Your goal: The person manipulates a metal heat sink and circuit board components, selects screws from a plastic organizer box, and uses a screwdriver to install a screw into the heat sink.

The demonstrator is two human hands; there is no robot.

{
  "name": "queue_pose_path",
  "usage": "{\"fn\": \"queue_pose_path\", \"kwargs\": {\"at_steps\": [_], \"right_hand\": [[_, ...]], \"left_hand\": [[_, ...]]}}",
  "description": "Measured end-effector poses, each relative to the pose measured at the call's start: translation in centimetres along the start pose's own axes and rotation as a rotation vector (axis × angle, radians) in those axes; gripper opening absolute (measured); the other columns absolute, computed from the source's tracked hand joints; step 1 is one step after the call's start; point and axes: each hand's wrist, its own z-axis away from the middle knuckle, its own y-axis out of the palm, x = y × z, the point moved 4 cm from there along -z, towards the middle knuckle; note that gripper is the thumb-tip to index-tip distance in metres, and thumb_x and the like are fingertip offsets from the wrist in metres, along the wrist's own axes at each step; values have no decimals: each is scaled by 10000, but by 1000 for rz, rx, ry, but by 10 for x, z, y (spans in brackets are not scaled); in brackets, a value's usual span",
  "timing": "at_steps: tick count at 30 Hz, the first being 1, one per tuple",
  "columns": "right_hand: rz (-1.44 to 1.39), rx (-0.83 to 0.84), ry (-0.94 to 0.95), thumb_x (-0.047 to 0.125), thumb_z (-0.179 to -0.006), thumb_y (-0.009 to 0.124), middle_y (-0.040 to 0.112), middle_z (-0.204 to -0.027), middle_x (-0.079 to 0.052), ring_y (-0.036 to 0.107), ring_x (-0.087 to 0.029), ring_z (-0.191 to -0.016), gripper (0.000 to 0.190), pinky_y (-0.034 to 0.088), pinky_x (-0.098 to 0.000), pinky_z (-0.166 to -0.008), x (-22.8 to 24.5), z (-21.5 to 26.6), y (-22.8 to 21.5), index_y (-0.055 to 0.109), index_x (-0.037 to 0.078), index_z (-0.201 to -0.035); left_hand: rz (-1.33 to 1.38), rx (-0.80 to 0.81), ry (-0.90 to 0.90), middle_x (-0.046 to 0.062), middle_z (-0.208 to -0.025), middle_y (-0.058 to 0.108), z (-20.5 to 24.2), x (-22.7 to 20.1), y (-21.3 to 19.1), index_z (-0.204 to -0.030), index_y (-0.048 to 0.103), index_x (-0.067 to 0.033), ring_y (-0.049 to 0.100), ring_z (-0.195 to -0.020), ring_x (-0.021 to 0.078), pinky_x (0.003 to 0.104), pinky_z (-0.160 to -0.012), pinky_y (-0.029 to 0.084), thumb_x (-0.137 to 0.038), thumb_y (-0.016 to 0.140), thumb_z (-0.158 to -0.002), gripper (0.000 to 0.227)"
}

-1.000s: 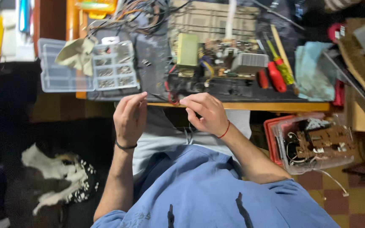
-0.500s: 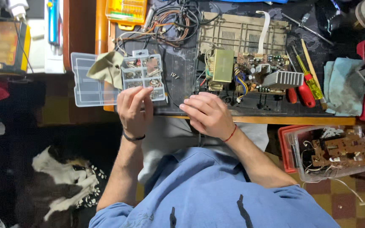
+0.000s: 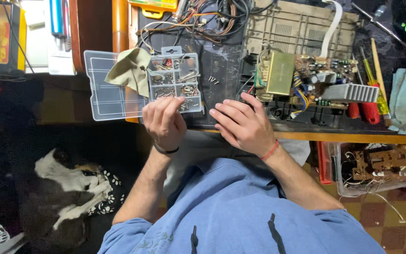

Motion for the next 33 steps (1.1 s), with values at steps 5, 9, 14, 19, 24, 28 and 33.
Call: {"fn": "queue_pose_path", "kwargs": {"at_steps": [5, 9, 14, 19, 24, 28, 33], "right_hand": [[-11, 35, 17, 298, -1006, 639, 753, -1210, -53, 691, -221, -1131, 286, 418, -499, -1126, 0, 0, 3, 769, 129, -1197], [-16, 77, 38, 306, -988, 668, 759, -1195, -44, 695, -213, -1115, 299, 393, -496, -1139, -2, 3, 6, 775, 131, -1206], [-18, 122, 60, 312, -988, 674, 767, -1186, -33, 701, -211, -1106, 300, 382, -508, -1143, -3, 5, 9, 779, 140, -1210], [-27, 106, 79, 286, -1001, 656, 779, -1152, -41, 713, -216, -1078, 272, 384, -503, -1141, -3, 2, 10, 795, 122, -1167], [-14, 122, 110, 252, -981, 690, 787, -1138, -31, 717, -213, -1075, 224, 382, -508, -1144, -4, 4, 11, 806, 131, -1131], [-20, 128, 110, 251, -979, 693, 789, -1138, -32, 719, -212, -1078, 221, 376, -507, -1147, -5, 4, 12, 808, 133, -1125], [-29, 123, 109, 251, -993, 671, 786, -1152, -34, 715, -210, -1088, 225, 370, -499, -1146, -6, 5, 12, 806, 137, -1133]], "left_hand": [[22, -25, -81, 67, -1037, 729, 4, 2, -1, -1197, 745, -139, 697, -946, 280, 422, -853, 513, -195, 525, -998, 302], [107, 52, -134, 91, -1075, 708, -15, -2, -18, -1200, 745, -102, 698, -976, 299, 414, -856, 539, -133, 583, -1001, 258], [130, 233, -181, 79, -1035, 709, -43, 8, -34, -1136, 770, -95, 691, -925, 298, 402, -817, 541, 10, 692, -931, 243], [202, 347, -214, 77, -1032, 706, -57, 14, -42, -1125, 769, -88, 694, -915, 302, 405, -815, 576, 45, 693, -936, 243], [144, 503, -100, 77, -1158, 704, -58, 13, -37, -939, 762, -131, 659, -996, 310, 412, -828, 524, 52, 616, -897, 238], [95, 528, -65, 95, -1254, 689, -58, 5, -34, -972, 745, -138, 654, -1093, 317, 429, -906, 488, 12, 628, -853, 224], [42, 581, -44, 107, -1360, 652, -51, 1, -27, -1012, 736, -154, 611, -1252, 303, 453, -1053, 418, -94, 629, -842, 210]]}}
